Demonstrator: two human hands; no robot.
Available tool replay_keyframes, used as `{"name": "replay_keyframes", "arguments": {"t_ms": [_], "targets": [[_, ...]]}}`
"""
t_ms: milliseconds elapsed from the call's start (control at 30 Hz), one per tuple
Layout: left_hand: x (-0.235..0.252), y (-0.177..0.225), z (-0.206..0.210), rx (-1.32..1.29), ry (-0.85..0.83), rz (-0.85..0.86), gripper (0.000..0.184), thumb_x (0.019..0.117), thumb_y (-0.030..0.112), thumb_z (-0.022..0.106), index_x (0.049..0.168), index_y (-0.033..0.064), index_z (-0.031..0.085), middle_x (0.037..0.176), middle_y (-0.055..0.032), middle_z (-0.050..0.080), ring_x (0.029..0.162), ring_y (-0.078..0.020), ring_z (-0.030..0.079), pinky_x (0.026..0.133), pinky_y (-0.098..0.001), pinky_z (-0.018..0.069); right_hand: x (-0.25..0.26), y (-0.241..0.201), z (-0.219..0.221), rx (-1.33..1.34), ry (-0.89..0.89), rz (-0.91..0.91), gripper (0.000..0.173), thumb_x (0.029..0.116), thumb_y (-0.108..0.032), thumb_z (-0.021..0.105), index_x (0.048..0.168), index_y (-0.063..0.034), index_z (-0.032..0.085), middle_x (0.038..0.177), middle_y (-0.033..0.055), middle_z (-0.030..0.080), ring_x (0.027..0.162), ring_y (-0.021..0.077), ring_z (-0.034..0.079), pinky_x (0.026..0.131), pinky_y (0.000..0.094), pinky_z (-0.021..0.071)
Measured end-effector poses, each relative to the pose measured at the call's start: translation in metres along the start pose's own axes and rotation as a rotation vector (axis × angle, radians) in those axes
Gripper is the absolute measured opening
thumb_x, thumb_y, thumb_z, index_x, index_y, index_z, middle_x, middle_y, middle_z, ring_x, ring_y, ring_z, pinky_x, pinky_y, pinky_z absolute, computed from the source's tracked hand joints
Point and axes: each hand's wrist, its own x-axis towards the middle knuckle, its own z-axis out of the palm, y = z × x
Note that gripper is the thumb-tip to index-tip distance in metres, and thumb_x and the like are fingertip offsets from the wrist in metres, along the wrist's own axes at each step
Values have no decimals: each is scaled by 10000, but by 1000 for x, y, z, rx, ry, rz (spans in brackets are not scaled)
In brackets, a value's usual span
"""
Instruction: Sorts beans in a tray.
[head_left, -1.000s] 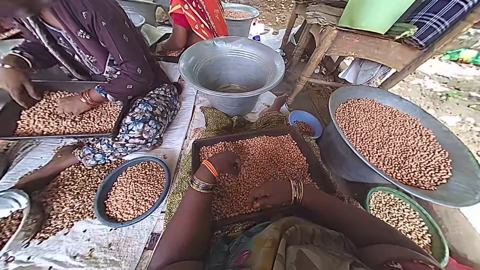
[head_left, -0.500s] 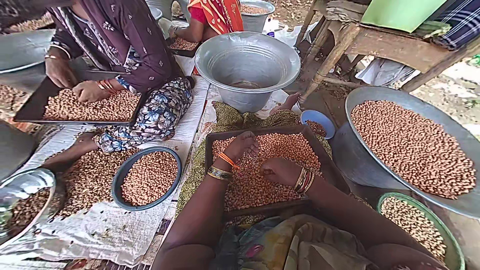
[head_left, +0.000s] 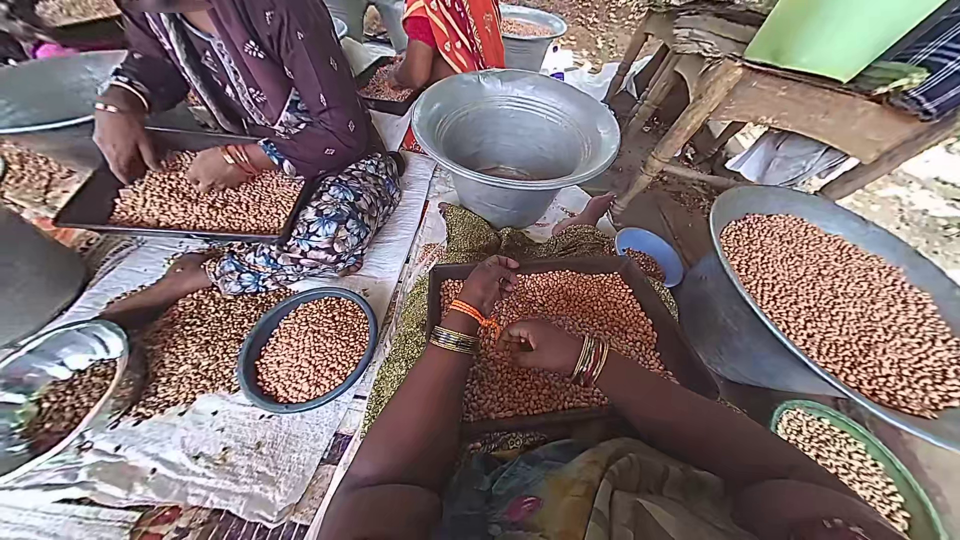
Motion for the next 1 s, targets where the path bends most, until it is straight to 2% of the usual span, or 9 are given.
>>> {"name": "replay_keyframes", "arguments": {"t_ms": [133,300,400,500,633,700,767,867,1000], "targets": [[0,1,-5,-12,-29,11,228,986,-107,384,1042,34,554,859,-35,624,673,-91,607,654,-234,539,15,-5,23,-281,-28,22,242,995,-126,632,1182,14,695,1063,218,692,961,365,670,917,559,523],[5,-1,-9,55,-41,47,168,990,-55,462,999,41,600,813,-12,614,621,-62,544,586,-202,469,2,23,3,-79,-160,-20,209,929,-110,711,1028,74,694,875,163,662,789,229,600,770,444,487],[9,2,-10,328,-78,65,77,1017,11,563,1056,9,630,761,-2,558,595,-40,468,561,-188,402,-13,36,-31,-51,-204,102,197,922,-54,698,1069,75,677,924,146,681,822,187,616,802,427,507],[6,12,-8,744,-203,81,157,997,67,650,1115,-36,667,958,-120,652,821,-150,566,807,-343,486,-30,55,-74,-116,13,303,190,949,-94,707,1066,53,678,921,122,658,807,160,583,790,386,490],[3,12,-4,1132,-496,69,214,951,74,678,1119,-58,679,1038,-182,675,936,-258,615,901,-472,488,-49,72,-123,-282,666,697,320,962,-140,689,1209,60,649,1126,282,689,1085,433,665,954,626,494],[8,7,-2,1308,-551,0,256,942,111,696,1154,-32,701,1145,-225,697,1086,-380,659,967,-612,490,-49,62,-129,-289,771,713,402,979,-191,694,1313,10,595,1144,277,681,1090,452,665,946,646,500],[10,4,-2,1393,-503,-46,261,949,126,683,1165,-21,700,1181,-242,689,1127,-425,651,963,-670,476,-40,46,-117,-254,566,502,329,1005,-190,669,1246,33,644,1054,258,694,985,399,674,918,587,514],[9,12,-7,1427,-340,-77,294,971,134,646,1231,7,698,1257,-244,674,1211,-440,628,993,-694,465,-10,17,-78,-161,98,134,238,993,-134,645,1168,27,665,937,120,644,813,173,567,801,383,483],[8,17,-13,1341,-139,-72,253,971,135,636,1186,22,707,1234,-208,690,1191,-395,647,992,-644,487,28,3,-27,-250,-62,-81,243,956,-42,644,1176,36,713,1061,213,713,994,316,670,943,493,507]]}}
